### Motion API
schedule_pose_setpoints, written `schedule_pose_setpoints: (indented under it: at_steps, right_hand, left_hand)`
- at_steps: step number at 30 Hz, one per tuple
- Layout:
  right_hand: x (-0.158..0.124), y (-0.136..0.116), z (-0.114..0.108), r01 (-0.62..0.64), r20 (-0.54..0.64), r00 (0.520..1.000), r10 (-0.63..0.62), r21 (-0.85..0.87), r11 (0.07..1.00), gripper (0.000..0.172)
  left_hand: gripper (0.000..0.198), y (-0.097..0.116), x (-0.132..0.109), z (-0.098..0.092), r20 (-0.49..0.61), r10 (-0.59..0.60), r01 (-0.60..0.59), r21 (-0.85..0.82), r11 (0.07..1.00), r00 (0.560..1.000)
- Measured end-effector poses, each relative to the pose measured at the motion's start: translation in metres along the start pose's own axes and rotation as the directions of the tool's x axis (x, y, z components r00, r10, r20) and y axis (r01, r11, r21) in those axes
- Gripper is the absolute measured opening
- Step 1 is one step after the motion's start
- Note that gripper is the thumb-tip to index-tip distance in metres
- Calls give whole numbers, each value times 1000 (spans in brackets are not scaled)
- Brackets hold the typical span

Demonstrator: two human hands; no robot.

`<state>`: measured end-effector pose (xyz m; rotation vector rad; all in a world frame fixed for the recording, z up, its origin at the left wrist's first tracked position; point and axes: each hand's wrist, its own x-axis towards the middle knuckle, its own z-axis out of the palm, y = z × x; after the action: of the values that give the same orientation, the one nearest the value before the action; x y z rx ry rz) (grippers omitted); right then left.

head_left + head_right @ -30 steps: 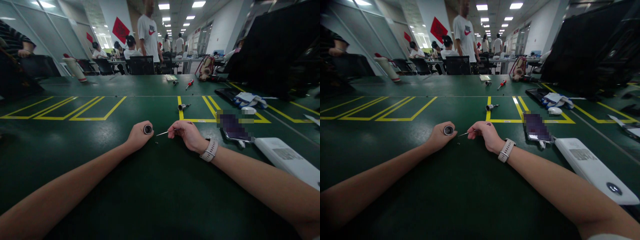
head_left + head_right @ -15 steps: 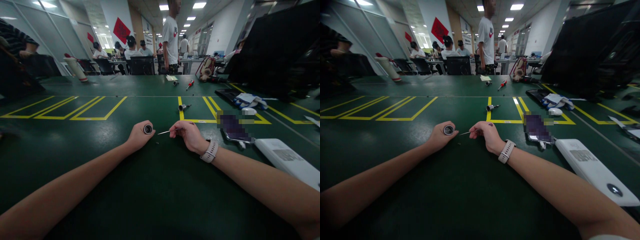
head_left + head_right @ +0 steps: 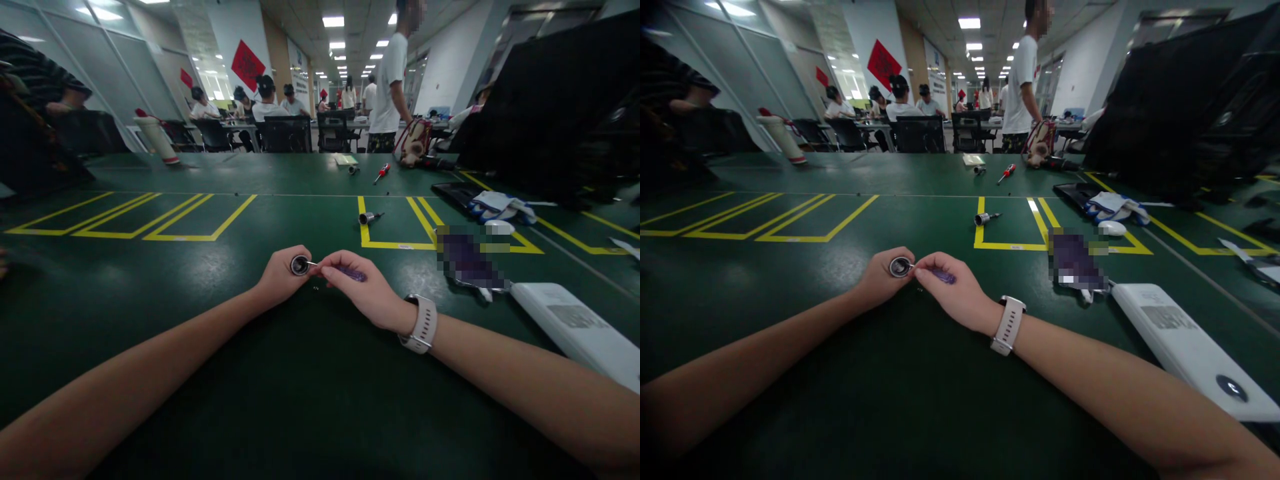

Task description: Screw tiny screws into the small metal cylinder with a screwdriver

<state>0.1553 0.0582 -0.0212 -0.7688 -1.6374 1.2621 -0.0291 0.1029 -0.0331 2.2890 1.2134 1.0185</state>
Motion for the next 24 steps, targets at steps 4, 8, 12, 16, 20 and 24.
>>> schedule_pose_setpoints:
  at_steps: [4, 8, 12, 16, 20, 24]
  right_hand:
    - [1, 1, -4, -7, 74, 997, -2, 118, 993, 14]
    - [4, -6, -7, 3, 61, 998, -8, 80, 997, 14]
    - [4, -12, -8, 51, 26, 998, -49, -91, 995, 16]
    - [2, -11, -10, 92, -11, 995, -95, -126, 988, 18]
    - [0, -10, -8, 124, -9, 991, -132, -280, 952, 17]
    - [1, -11, -7, 141, 51, 990, -131, -323, 936, 14]
  left_hand:
    - [17, 2, -1, -1, 45, 32, -33, 29, 999, 998]
    - [14, 4, -1, -1, 49, 57, -62, 113, 992, 997]
    - [11, 4, -1, 0, 62, 59, -68, 141, 988, 996]
    - [12, 1, 0, 0, 51, 34, -42, 180, 983, 998]
    - [9, 1, 0, 0, 72, 39, -57, 281, 958, 997]
    - [6, 4, -1, -1, 129, 107, -151, 406, 901, 986]
